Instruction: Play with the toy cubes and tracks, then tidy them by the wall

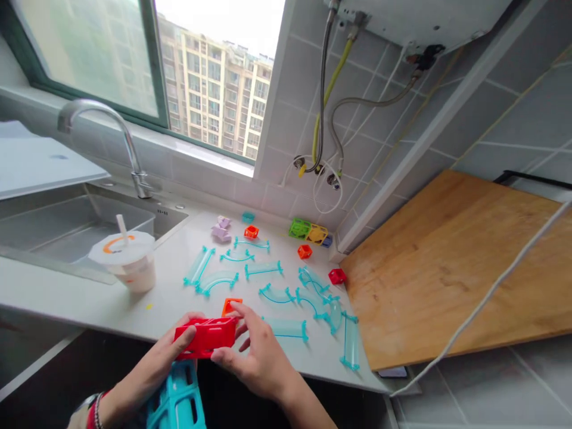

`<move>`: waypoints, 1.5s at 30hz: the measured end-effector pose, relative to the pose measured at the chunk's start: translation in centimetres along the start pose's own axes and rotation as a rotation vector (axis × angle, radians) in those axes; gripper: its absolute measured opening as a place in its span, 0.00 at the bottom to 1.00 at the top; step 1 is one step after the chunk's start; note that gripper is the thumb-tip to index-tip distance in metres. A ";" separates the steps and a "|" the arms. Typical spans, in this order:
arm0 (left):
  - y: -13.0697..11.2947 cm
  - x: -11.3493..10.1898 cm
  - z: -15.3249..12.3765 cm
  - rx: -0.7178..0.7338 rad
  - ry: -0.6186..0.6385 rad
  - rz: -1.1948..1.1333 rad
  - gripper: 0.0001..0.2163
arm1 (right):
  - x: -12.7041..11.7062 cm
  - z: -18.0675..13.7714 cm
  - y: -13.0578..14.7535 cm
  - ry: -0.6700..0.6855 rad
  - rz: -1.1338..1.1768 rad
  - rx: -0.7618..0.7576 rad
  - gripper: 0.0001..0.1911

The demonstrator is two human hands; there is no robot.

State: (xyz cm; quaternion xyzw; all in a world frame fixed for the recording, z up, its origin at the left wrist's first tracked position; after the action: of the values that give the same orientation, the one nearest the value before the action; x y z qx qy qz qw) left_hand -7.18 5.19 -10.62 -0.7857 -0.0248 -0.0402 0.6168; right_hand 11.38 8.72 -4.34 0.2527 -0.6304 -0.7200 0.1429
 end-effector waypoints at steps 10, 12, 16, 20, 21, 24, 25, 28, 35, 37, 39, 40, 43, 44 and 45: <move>0.5 6.2 -1.2 -0.159 0.199 -0.065 0.26 | -12.1 -11.2 -4.6 -0.567 -0.212 0.169 0.23; 0.4 5.8 -1.2 -0.220 0.141 -0.094 0.27 | -15.1 -12.0 -5.7 -0.603 -0.499 0.211 0.25; 0.3 5.7 -1.4 -0.292 0.103 -0.113 0.27 | -17.2 -11.8 -7.4 -0.497 -0.820 0.271 0.27; 0.3 6.3 -1.1 -0.280 0.105 -0.133 0.27 | -16.3 -11.4 -6.0 -0.503 -0.848 0.218 0.32; 0.4 6.4 -0.9 -0.268 0.114 -0.128 0.26 | -15.9 -11.6 -5.1 -0.547 -0.818 0.182 0.32; 0.8 7.1 -0.2 -0.196 0.157 -0.094 0.24 | -13.8 -12.0 -2.5 -0.606 -0.643 0.066 0.25; 0.9 7.4 0.0 -0.163 0.177 -0.083 0.23 | -12.6 -12.0 -2.0 -0.561 -0.560 0.046 0.22; 1.2 8.5 0.2 -0.114 0.262 -0.061 0.21 | -8.6 -11.3 -1.7 -0.327 -0.288 0.044 0.20; 1.3 10.9 -1.3 -0.059 0.522 0.046 0.19 | -4.5 -9.0 -0.8 -0.036 -0.107 0.071 0.37; 1.5 10.9 -1.4 -0.049 0.530 0.041 0.19 | -4.3 -8.5 -0.2 0.038 -0.131 0.053 0.35; 1.9 10.8 -1.4 -0.064 0.537 0.016 0.18 | -3.9 -8.1 0.2 0.100 -0.163 0.002 0.37; 2.1 10.7 -1.4 -0.067 0.540 0.009 0.18 | -3.7 -8.0 0.4 0.123 -0.193 -0.040 0.39; 2.2 10.4 -1.3 -0.032 0.522 -0.008 0.19 | -3.3 -7.7 1.1 0.155 -0.297 -0.151 0.41; 2.2 10.2 -1.2 -0.027 0.509 -0.017 0.20 | -3.4 -7.5 1.5 0.164 -0.319 -0.158 0.41; 2.3 10.1 -1.1 -0.035 0.495 -0.032 0.21 | -3.7 -7.1 2.0 0.166 -0.335 -0.153 0.40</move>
State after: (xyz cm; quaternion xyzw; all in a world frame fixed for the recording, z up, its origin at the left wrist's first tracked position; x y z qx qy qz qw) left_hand 3.07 3.47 -11.60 -0.7621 0.1151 -0.2418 0.5895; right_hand 18.09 4.37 -2.22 0.4009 -0.5089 -0.7563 0.0912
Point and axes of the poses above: each hand's wrist, its own z-axis towards the middle knuckle, its own x-axis out of the palm, y = z × x, the point moved 6 cm from there along z, towards the middle knuckle, and after that the axes turned 11 degrees about z, right-handed, at the moved point
